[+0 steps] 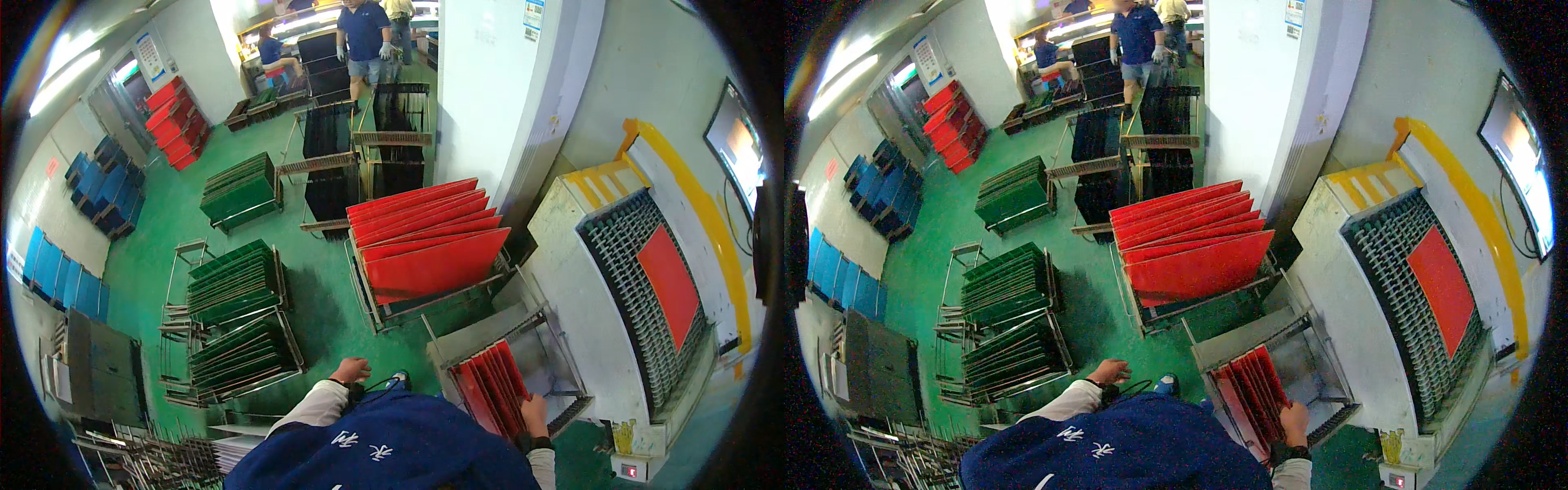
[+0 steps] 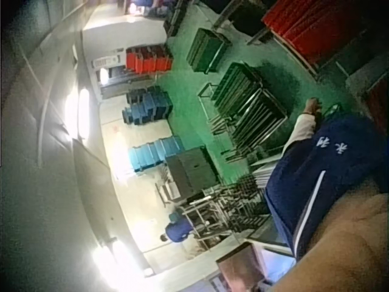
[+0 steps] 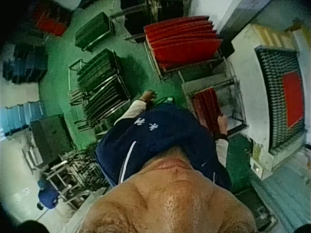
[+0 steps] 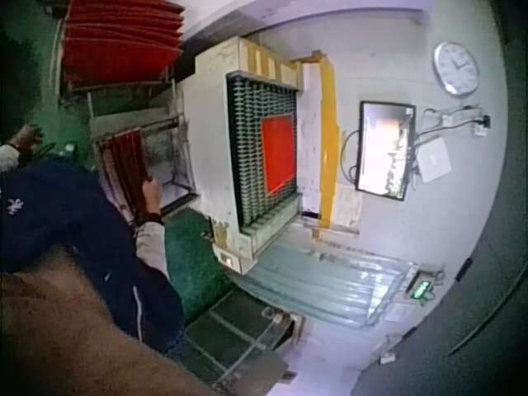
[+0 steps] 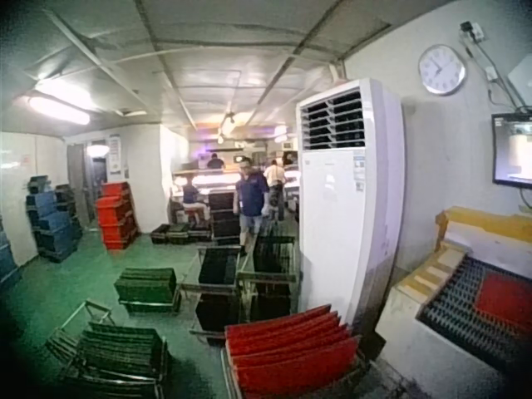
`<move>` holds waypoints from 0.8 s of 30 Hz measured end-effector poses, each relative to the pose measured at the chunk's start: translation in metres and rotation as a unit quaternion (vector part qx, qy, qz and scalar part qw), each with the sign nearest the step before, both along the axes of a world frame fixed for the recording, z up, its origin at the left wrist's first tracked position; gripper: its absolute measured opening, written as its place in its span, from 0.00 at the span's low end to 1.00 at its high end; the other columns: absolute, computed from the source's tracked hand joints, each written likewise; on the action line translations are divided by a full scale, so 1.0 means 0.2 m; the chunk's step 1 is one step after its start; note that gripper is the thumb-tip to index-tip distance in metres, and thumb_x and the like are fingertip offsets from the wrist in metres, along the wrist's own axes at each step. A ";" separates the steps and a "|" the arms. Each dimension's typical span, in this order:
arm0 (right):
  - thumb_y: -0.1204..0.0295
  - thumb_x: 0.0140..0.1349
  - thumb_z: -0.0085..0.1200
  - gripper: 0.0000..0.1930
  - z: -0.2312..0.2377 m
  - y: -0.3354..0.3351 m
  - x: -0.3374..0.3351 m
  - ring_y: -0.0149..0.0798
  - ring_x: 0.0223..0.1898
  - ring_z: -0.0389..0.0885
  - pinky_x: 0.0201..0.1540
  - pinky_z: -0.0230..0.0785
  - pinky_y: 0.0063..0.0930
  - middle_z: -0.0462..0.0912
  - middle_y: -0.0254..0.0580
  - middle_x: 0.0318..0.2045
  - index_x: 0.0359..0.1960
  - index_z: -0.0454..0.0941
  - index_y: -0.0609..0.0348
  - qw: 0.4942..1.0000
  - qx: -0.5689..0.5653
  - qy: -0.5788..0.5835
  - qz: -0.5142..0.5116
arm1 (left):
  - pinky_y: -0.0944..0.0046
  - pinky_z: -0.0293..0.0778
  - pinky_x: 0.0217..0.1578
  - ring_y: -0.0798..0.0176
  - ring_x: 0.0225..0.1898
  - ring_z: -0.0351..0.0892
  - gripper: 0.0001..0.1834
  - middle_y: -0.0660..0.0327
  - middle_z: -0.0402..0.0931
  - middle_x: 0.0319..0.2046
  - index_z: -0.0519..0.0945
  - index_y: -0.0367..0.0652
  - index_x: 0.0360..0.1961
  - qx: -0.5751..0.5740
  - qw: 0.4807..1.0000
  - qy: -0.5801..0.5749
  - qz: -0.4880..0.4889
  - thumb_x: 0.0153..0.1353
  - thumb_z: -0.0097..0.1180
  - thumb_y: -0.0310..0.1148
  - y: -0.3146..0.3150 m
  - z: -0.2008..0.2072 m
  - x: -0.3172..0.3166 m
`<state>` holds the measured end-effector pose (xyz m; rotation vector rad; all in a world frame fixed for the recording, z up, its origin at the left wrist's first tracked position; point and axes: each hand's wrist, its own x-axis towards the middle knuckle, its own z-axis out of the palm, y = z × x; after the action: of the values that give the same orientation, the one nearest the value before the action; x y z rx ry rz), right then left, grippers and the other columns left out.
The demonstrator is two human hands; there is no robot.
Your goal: Move red industrial panels from a machine tray into designated sorting racks.
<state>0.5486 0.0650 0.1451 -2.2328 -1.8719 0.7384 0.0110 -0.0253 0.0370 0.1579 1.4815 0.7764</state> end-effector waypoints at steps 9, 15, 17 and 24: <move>0.66 0.46 0.52 0.13 0.13 -0.01 -0.03 0.60 0.30 0.76 0.35 0.67 0.47 0.76 0.62 0.24 0.24 0.78 0.67 0.995 0.059 -0.045 0.064 | 0.60 0.74 0.24 0.54 0.31 0.77 0.19 0.51 0.74 0.40 0.66 0.40 0.49 0.063 0.996 -0.028 -0.049 0.60 0.47 0.37 0.01 -0.21 -0.05; 0.64 0.44 0.60 0.15 0.77 0.05 -0.14 0.59 0.30 0.76 0.33 0.66 0.44 0.77 0.58 0.23 0.28 0.79 0.64 0.996 0.040 -0.042 0.075 | 0.65 0.73 0.22 0.57 0.30 0.78 0.22 0.51 0.74 0.42 0.66 0.37 0.52 0.007 0.999 -0.044 0.031 0.58 0.49 0.37 0.03 0.00 0.01; 0.64 0.43 0.60 0.15 0.88 0.04 -0.06 0.59 0.30 0.75 0.34 0.66 0.44 0.77 0.58 0.23 0.28 0.79 0.64 0.995 0.042 -0.059 0.061 | 0.65 0.73 0.22 0.57 0.29 0.78 0.22 0.51 0.74 0.42 0.66 0.37 0.52 -0.004 1.000 -0.022 0.015 0.58 0.49 0.36 0.05 0.01 0.04; 0.69 0.44 0.60 0.16 1.24 0.02 0.15 0.46 0.32 0.78 0.37 0.68 0.37 0.79 0.52 0.31 0.33 0.75 0.67 0.994 0.042 0.092 -0.028 | 0.65 0.73 0.22 0.57 0.29 0.78 0.21 0.50 0.74 0.42 0.67 0.37 0.51 0.017 0.998 -0.065 0.018 0.58 0.48 0.35 0.09 -0.03 0.04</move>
<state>0.5793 0.0686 0.3939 -2.0796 -1.7145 0.8102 0.0187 -0.0080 0.0319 0.1049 1.3516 0.8250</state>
